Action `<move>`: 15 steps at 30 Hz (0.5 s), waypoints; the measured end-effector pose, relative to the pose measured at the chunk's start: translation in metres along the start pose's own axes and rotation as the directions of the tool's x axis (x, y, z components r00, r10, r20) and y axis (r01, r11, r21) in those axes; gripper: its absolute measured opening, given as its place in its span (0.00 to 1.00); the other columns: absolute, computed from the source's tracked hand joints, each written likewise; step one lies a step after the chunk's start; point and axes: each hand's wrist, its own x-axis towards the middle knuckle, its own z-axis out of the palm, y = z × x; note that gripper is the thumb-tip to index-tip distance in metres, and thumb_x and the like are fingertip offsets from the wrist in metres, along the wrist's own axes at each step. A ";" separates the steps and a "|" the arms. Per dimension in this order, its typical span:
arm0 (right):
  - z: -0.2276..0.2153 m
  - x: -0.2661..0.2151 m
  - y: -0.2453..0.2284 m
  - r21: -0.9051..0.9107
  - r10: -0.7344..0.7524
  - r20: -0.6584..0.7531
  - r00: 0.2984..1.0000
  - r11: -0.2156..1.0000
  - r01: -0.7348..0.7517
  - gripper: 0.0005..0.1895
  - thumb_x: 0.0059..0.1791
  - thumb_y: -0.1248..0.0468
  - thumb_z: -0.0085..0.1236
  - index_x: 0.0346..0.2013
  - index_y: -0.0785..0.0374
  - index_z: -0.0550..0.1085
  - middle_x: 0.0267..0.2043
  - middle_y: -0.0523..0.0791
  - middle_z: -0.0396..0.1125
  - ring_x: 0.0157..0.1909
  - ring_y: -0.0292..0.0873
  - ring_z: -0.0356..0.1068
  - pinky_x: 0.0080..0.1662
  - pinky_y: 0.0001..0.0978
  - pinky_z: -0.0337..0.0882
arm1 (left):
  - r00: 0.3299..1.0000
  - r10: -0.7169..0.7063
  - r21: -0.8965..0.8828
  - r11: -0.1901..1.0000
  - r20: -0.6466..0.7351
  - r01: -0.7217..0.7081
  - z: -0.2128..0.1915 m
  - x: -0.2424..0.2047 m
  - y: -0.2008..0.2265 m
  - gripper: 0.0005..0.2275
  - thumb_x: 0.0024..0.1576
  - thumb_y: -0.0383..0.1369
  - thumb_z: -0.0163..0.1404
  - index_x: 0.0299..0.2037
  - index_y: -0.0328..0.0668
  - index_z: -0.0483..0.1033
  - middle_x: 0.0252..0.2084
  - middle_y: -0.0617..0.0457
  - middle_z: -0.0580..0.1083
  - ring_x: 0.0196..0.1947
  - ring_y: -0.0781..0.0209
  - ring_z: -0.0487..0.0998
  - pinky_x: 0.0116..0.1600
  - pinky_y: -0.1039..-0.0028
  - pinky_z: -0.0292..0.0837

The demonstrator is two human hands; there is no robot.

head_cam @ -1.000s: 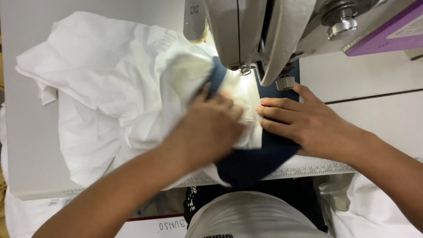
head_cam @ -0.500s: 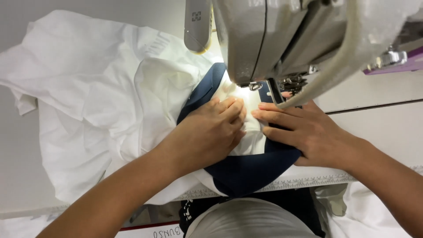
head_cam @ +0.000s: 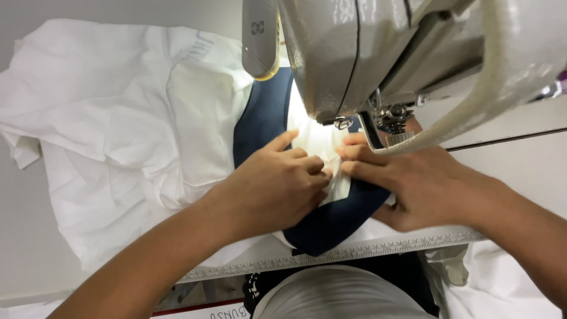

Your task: Attaching a collar to a garment using an industrial sewing machine, including fabric alignment and thread trimming.

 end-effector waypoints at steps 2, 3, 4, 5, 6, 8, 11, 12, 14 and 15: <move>-0.005 0.002 -0.012 -0.053 -0.099 -0.082 0.992 0.994 0.095 0.29 0.40 0.55 0.55 0.57 0.51 0.71 0.58 0.37 0.69 0.67 0.42 0.67 0.39 0.61 0.68 | 1.000 -0.029 -0.066 0.997 -0.011 0.028 0.006 -0.002 0.003 0.10 0.60 0.32 0.47 0.25 0.51 0.75 0.24 0.58 0.75 0.21 0.55 0.74 0.49 0.62 0.68; 0.001 0.001 -0.012 -0.052 -0.102 -0.081 0.991 0.994 0.098 0.29 0.40 0.55 0.55 0.57 0.51 0.71 0.58 0.37 0.69 0.67 0.42 0.67 0.39 0.61 0.68 | 0.999 -0.032 -0.066 0.997 -0.012 0.032 0.012 -0.001 0.001 0.10 0.60 0.32 0.47 0.25 0.51 0.75 0.24 0.58 0.75 0.21 0.55 0.74 0.49 0.62 0.68; 0.007 -0.001 -0.012 -0.114 -0.120 -0.101 0.988 0.988 0.108 0.34 0.33 0.60 0.57 0.56 0.53 0.70 0.59 0.37 0.67 0.66 0.41 0.66 0.32 0.51 0.65 | 0.969 -0.205 0.074 0.974 -0.136 0.216 0.017 0.001 -0.001 0.10 0.59 0.34 0.52 0.24 0.50 0.70 0.24 0.59 0.71 0.17 0.55 0.71 0.33 0.64 0.63; 0.013 -0.003 -0.012 -0.176 -0.137 -0.119 0.983 0.978 0.115 0.39 0.26 0.65 0.60 0.54 0.55 0.70 0.59 0.37 0.66 0.65 0.41 0.66 0.25 0.41 0.62 | 0.896 -0.345 0.185 0.896 -0.280 0.403 0.023 0.003 -0.003 0.13 0.57 0.35 0.57 0.24 0.50 0.66 0.23 0.60 0.67 0.13 0.54 0.68 0.17 0.66 0.58; 0.014 -0.003 -0.013 -0.176 -0.138 -0.118 0.983 0.977 0.116 0.39 0.26 0.65 0.60 0.54 0.55 0.70 0.59 0.37 0.66 0.65 0.41 0.66 0.25 0.41 0.62 | 0.895 -0.347 0.184 0.896 -0.281 0.405 0.031 0.004 -0.005 0.13 0.57 0.35 0.57 0.24 0.50 0.66 0.23 0.60 0.67 0.13 0.54 0.68 0.17 0.66 0.58; 0.015 -0.004 -0.015 -0.151 -0.221 -0.325 0.920 0.972 0.180 0.12 0.53 0.69 0.46 0.49 0.62 0.74 0.53 0.44 0.69 0.61 0.44 0.69 0.44 0.50 0.58 | 0.950 -0.285 0.365 0.878 -0.125 0.311 0.047 0.007 -0.008 0.15 0.37 0.21 0.50 0.17 0.57 0.58 0.20 0.63 0.59 0.14 0.63 0.58 0.23 0.68 0.43; 0.013 -0.009 -0.011 -0.094 -0.230 -0.349 0.909 0.973 0.210 0.16 0.52 0.71 0.39 0.48 0.61 0.74 0.55 0.44 0.70 0.61 0.44 0.71 0.45 0.48 0.53 | 0.967 -0.250 0.516 0.824 -0.037 0.233 0.051 0.006 -0.020 0.16 0.41 0.18 0.46 0.15 0.57 0.56 0.17 0.64 0.58 0.14 0.63 0.59 0.20 0.68 0.43; 0.012 -0.009 -0.010 -0.095 -0.232 -0.350 0.907 0.973 0.212 0.16 0.52 0.71 0.39 0.48 0.61 0.74 0.55 0.44 0.70 0.61 0.44 0.71 0.45 0.48 0.53 | 0.967 -0.252 0.518 0.822 -0.038 0.234 0.047 0.008 -0.020 0.16 0.41 0.18 0.46 0.15 0.57 0.56 0.17 0.64 0.58 0.14 0.63 0.59 0.20 0.68 0.43; 0.012 -0.010 -0.008 -0.067 -0.231 -0.339 0.912 0.973 0.222 0.16 0.48 0.75 0.43 0.46 0.61 0.73 0.57 0.44 0.70 0.61 0.45 0.72 0.35 0.42 0.45 | 0.918 -0.275 0.481 0.787 -0.286 0.386 0.040 0.011 -0.020 0.12 0.39 0.20 0.51 0.17 0.53 0.65 0.21 0.57 0.64 0.21 0.58 0.68 0.20 0.70 0.61; 0.014 -0.014 -0.004 -0.070 -0.231 -0.339 0.912 0.973 0.221 0.16 0.48 0.75 0.43 0.46 0.61 0.73 0.57 0.44 0.70 0.61 0.45 0.72 0.35 0.42 0.45 | 0.918 -0.272 0.482 0.787 -0.289 0.385 0.032 0.013 -0.012 0.12 0.39 0.20 0.51 0.17 0.53 0.65 0.21 0.57 0.64 0.21 0.58 0.68 0.20 0.70 0.61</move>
